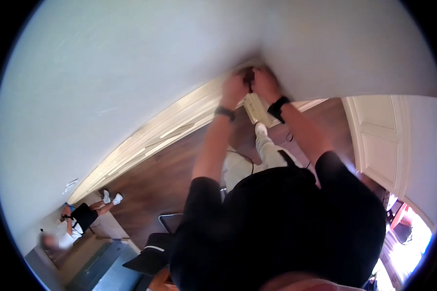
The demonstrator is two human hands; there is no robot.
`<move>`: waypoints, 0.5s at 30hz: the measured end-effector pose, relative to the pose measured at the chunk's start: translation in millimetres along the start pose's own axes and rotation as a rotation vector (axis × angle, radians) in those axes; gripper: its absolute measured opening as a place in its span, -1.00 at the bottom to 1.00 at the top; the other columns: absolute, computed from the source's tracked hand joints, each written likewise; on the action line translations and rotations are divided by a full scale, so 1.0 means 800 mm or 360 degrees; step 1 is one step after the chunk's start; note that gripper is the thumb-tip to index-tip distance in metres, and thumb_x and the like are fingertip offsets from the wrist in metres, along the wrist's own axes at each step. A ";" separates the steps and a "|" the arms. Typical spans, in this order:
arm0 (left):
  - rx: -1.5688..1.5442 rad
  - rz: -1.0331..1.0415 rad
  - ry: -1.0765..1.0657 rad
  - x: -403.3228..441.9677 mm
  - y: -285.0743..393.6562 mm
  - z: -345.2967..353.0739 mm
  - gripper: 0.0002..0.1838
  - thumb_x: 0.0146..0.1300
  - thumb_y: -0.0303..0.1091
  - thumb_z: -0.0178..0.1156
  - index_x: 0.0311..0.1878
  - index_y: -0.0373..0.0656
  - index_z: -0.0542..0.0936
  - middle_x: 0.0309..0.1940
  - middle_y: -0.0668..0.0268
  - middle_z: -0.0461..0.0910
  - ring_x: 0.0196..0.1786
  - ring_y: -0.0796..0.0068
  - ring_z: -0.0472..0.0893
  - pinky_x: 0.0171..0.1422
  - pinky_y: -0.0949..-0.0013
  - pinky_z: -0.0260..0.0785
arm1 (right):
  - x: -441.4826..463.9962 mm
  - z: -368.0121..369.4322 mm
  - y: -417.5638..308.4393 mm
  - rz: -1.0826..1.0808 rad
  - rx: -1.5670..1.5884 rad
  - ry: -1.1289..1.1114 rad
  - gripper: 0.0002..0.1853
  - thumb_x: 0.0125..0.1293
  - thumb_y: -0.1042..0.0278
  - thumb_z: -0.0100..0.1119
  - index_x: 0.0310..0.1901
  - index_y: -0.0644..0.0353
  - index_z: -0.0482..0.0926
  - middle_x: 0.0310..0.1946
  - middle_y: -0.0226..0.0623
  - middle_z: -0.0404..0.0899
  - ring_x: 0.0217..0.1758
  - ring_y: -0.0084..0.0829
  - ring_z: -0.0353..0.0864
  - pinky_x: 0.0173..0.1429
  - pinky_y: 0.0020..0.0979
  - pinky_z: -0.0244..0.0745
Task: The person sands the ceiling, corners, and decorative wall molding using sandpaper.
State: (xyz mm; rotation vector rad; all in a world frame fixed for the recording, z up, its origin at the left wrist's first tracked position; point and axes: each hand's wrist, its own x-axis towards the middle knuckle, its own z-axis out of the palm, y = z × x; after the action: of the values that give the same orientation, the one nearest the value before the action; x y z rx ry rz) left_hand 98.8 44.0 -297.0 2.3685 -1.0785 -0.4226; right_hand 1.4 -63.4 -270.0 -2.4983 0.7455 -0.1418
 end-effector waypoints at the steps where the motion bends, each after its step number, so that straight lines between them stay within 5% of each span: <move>1: 0.0011 0.0082 -0.0025 0.000 0.000 -0.005 -0.63 0.25 -0.16 0.08 0.13 0.21 0.60 -0.05 0.20 0.65 0.00 0.07 0.61 0.01 0.08 0.49 | -0.002 -0.004 -0.002 0.0001 -0.0082 0.0011 -0.61 0.08 0.39 0.26 -0.01 0.19 0.53 -0.02 -0.09 0.49 0.01 -0.01 0.55 0.07 -0.11 0.53; 5: -0.0125 0.0241 0.0012 -0.034 0.002 0.016 -0.57 0.21 -0.24 0.10 0.18 0.17 0.57 -0.08 0.15 0.63 -0.02 0.00 0.60 0.04 0.05 0.48 | -0.042 -0.007 -0.006 0.0181 -0.0101 -0.0142 -0.62 0.10 0.35 0.29 -0.02 0.19 0.48 -0.02 -0.08 0.46 0.01 0.00 0.54 0.04 -0.08 0.52; 8: -0.0232 0.0205 -0.0086 -0.074 0.020 0.027 -0.64 0.08 -0.22 0.24 -0.02 -0.05 0.62 -0.11 0.10 0.55 -0.18 -0.03 0.62 -0.09 0.02 0.51 | -0.083 -0.002 0.026 0.0097 0.0049 -0.0125 -0.57 0.10 0.37 0.28 0.02 0.21 0.44 -0.01 -0.04 0.43 0.01 0.04 0.53 0.05 -0.05 0.52; 12: -0.0220 0.0184 -0.0129 -0.142 0.057 0.045 -0.64 0.06 -0.23 0.25 -0.04 -0.08 0.62 -0.18 0.11 0.54 -0.23 -0.03 0.62 -0.15 0.04 0.52 | -0.154 -0.028 0.035 0.0168 0.0074 -0.0291 -0.56 0.11 0.41 0.26 0.05 0.19 0.41 0.02 -0.07 0.40 0.12 -0.01 0.47 0.09 -0.09 0.51; 15: -0.0283 0.0215 -0.0100 -0.178 0.078 0.056 -0.64 0.03 -0.24 0.27 -0.06 -0.09 0.63 -0.20 0.12 0.53 -0.28 -0.01 0.62 -0.19 0.04 0.53 | -0.198 -0.035 0.053 0.0069 0.0082 -0.0301 -0.52 0.06 0.44 0.25 0.06 0.18 0.38 -0.04 -0.06 0.40 0.02 0.05 0.50 0.03 -0.02 0.50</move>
State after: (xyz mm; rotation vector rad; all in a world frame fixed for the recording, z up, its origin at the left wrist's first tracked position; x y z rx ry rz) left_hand -50.9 103.9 -288.7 2.1260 -1.1703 -0.5244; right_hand -159.3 -21.1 -259.9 -2.4041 0.7073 0.0884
